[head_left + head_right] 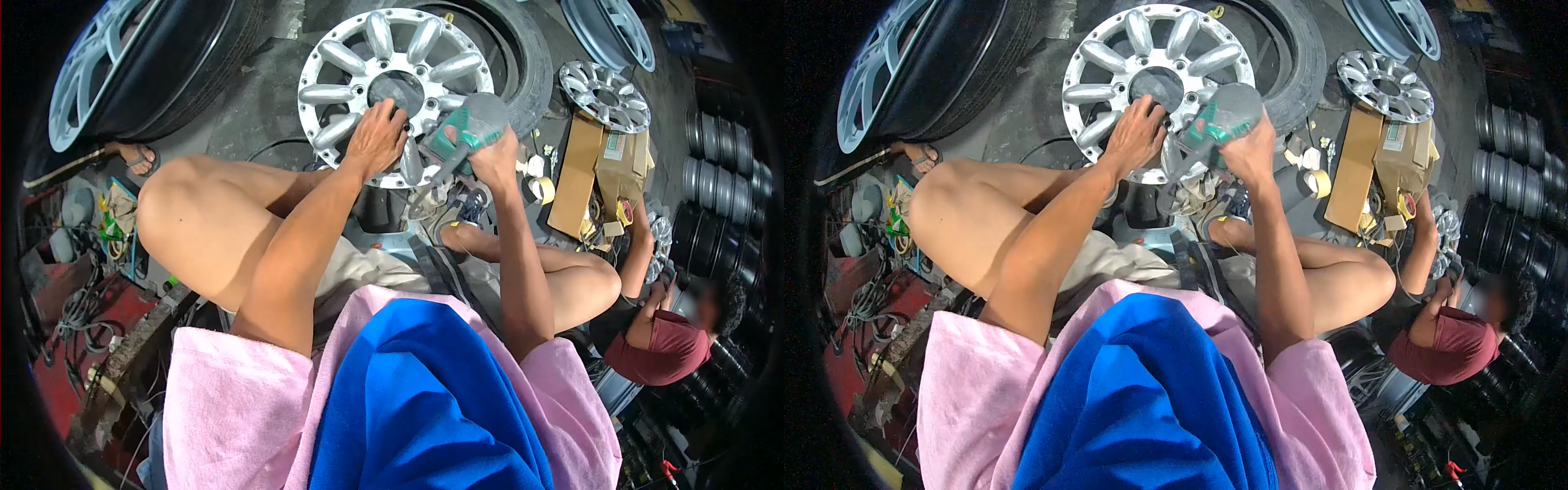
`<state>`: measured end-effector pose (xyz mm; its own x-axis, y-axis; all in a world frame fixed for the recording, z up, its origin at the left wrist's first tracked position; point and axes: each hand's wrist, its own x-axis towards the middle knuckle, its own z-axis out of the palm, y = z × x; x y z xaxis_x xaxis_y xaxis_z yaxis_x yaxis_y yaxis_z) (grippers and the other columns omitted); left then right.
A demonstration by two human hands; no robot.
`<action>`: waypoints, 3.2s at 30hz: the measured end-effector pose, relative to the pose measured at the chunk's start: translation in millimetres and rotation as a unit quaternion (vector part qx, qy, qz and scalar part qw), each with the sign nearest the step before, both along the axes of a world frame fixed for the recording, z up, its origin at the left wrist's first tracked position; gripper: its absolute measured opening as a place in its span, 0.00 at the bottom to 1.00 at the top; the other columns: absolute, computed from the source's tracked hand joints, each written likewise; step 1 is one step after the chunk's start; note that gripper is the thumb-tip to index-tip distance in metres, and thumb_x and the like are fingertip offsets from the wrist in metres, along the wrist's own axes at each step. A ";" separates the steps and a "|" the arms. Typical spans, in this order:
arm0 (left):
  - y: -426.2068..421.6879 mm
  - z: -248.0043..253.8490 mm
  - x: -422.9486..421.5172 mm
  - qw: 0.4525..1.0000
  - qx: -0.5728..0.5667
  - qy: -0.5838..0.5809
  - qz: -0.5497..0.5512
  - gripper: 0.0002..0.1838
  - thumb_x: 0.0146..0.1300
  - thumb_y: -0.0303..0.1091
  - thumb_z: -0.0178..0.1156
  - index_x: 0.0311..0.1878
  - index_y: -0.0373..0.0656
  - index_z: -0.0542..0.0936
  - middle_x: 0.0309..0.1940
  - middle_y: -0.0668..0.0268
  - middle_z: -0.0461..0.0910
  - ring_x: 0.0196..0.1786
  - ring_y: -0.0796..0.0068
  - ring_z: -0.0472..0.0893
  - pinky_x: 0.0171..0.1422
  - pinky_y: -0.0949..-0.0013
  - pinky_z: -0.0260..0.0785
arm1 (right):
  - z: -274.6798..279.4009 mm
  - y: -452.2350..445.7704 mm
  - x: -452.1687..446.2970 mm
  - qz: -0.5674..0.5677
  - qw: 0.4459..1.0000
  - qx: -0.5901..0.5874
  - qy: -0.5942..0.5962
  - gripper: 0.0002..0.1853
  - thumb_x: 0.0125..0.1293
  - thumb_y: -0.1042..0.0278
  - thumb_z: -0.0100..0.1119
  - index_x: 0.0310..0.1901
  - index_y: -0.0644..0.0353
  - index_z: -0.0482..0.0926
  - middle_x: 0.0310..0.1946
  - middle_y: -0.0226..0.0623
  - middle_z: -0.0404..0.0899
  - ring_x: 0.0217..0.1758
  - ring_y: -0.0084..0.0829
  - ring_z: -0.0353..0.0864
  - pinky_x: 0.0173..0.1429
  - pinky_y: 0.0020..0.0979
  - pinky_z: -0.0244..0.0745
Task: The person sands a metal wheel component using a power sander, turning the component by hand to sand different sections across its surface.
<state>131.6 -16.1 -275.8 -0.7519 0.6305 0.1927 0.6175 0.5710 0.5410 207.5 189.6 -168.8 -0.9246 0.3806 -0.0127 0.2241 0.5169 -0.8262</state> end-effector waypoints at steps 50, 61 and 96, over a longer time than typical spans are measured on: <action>-48.7 -13.4 -157.7 0.901 -0.031 -0.242 0.358 0.49 0.61 0.80 0.54 0.69 0.45 0.78 0.64 0.49 0.82 0.69 0.47 0.79 0.70 0.48 0.71 | -7.5 -56.1 4.7 -0.012 0.987 0.156 0.033 0.35 0.48 0.50 0.85 0.53 0.63 0.82 0.49 0.48 0.78 0.54 0.48 0.81 0.58 0.46 0.75; -44.9 -3.5 -148.0 0.883 -0.025 -0.255 0.392 0.47 0.61 0.78 0.56 0.67 0.47 0.79 0.62 0.50 0.83 0.67 0.47 0.80 0.68 0.48 0.73 | 10.6 -51.0 15.2 0.041 0.980 0.195 -0.008 0.28 0.46 0.60 0.79 0.50 0.61 0.83 0.44 0.46 0.77 0.51 0.51 0.76 0.57 0.48 0.71; -41.6 18.0 -157.9 0.873 -0.161 -0.233 0.397 0.45 0.62 0.75 0.58 0.68 0.47 0.81 0.66 0.53 0.82 0.69 0.50 0.79 0.70 0.50 0.71 | -8.3 14.4 43.8 -0.101 0.993 -0.036 0.058 0.35 0.49 0.52 0.86 0.53 0.64 0.80 0.46 0.43 0.86 0.49 0.38 0.86 0.56 0.38 0.79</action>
<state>-26.2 -57.7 -257.8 -0.9257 -0.1601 -0.3426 -0.2871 0.8873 0.3610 251.3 204.0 -177.1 -0.8266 0.5601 0.0555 0.2187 0.4105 -0.8852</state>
